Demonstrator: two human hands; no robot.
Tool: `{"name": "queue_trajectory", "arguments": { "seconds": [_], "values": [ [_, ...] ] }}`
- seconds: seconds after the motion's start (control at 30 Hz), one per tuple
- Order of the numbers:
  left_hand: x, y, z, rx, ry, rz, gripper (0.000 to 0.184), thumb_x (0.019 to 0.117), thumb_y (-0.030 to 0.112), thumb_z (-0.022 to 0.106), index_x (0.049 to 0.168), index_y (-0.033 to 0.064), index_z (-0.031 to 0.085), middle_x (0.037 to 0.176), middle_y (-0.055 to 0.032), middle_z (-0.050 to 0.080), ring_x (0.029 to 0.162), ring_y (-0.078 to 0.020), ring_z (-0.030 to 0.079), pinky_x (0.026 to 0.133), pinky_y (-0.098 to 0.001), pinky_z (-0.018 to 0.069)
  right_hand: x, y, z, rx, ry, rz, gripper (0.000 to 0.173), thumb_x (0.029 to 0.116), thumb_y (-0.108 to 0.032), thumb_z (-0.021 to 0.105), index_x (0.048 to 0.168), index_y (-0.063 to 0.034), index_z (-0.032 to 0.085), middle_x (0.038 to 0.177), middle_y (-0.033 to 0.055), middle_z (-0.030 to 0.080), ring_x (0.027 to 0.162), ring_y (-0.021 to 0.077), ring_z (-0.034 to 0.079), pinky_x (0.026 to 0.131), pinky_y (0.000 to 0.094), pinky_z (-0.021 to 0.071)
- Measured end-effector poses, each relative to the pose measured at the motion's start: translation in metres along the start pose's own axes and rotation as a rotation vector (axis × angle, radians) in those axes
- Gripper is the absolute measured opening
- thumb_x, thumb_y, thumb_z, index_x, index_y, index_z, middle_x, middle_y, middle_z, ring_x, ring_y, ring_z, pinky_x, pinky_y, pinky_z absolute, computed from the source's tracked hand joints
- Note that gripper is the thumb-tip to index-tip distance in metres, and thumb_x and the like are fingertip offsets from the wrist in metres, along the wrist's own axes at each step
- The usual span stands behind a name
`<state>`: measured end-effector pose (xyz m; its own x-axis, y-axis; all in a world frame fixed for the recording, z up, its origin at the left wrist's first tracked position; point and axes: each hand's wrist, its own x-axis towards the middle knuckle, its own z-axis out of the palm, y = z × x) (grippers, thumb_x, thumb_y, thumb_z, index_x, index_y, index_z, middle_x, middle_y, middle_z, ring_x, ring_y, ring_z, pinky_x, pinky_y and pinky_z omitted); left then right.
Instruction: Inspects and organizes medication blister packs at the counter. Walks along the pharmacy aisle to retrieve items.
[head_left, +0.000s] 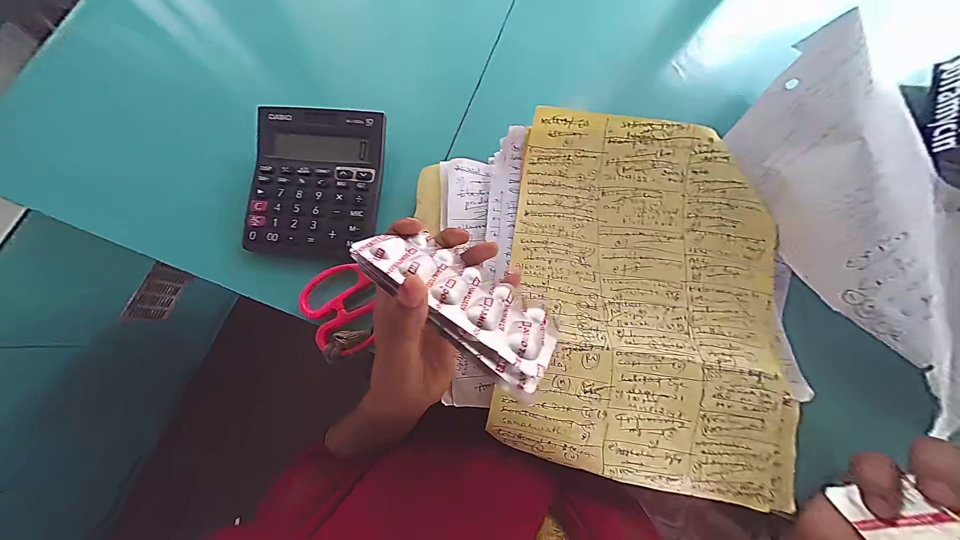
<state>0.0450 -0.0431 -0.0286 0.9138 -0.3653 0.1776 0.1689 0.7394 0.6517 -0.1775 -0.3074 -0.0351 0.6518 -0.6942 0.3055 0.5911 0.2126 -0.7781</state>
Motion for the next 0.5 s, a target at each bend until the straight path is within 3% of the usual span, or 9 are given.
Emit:
{"name": "queue_trajectory", "arguments": {
  "seconds": [0.17, 0.33, 0.43, 0.5],
  "values": [
    [-0.002, 0.002, -0.003, -0.038, -0.097, -0.008, 0.054, 0.0894, 0.049, 0.071, 0.136, 0.0254, 0.058, 0.127, -0.0033, 0.068, 0.116, -0.0227, 0.067, 0.097, -0.0442, 0.0584, -0.001, 0.006, 0.010, 0.029, 0.091, -0.090, 0.052, 0.0948, -0.041, 0.066, 0.124, 0.0019, 0.062, 0.107, 0.0116, 0.073, 0.079, 0.0157, 0.072, 0.063, 0.0237, 0.0594],
    [-0.003, 0.004, -0.002, -0.038, 0.027, -0.039, 0.059, 0.0828, 0.050, 0.076, 0.132, 0.0226, 0.060, 0.119, -0.0061, 0.071, 0.109, -0.0256, 0.071, 0.094, -0.0480, 0.0601, -0.002, 0.011, 0.018, -0.034, 0.149, -0.166, 0.056, 0.0874, -0.044, 0.074, 0.125, -0.0038, 0.064, 0.109, 0.0079, 0.071, 0.072, 0.0108, 0.067, 0.056, 0.0202, 0.0542],
    [-0.002, 0.001, -0.008, -0.182, -0.070, -0.059, 0.053, 0.0883, 0.044, 0.073, 0.133, 0.0179, 0.063, 0.122, -0.0109, 0.070, 0.113, -0.0289, 0.069, 0.099, -0.0509, 0.0566, -0.002, 0.015, 0.018, -0.128, 0.196, -0.227, 0.056, 0.0874, -0.048, 0.074, 0.124, -0.0071, 0.062, 0.107, 0.0050, 0.071, 0.069, 0.0074, 0.065, 0.053, 0.0183, 0.0516],
    [0.003, 0.003, -0.005, -0.206, -0.108, -0.070, 0.050, 0.0869, 0.043, 0.074, 0.129, 0.0162, 0.066, 0.119, -0.0110, 0.071, 0.110, -0.0283, 0.071, 0.094, -0.0478, 0.0594, -0.002, 0.017, 0.016, -0.199, 0.207, -0.261, 0.060, 0.0877, -0.050, 0.073, 0.127, -0.0076, 0.057, 0.108, 0.0040, 0.070, 0.067, 0.0061, 0.063, 0.052, 0.0178, 0.0506]
  ]
}}
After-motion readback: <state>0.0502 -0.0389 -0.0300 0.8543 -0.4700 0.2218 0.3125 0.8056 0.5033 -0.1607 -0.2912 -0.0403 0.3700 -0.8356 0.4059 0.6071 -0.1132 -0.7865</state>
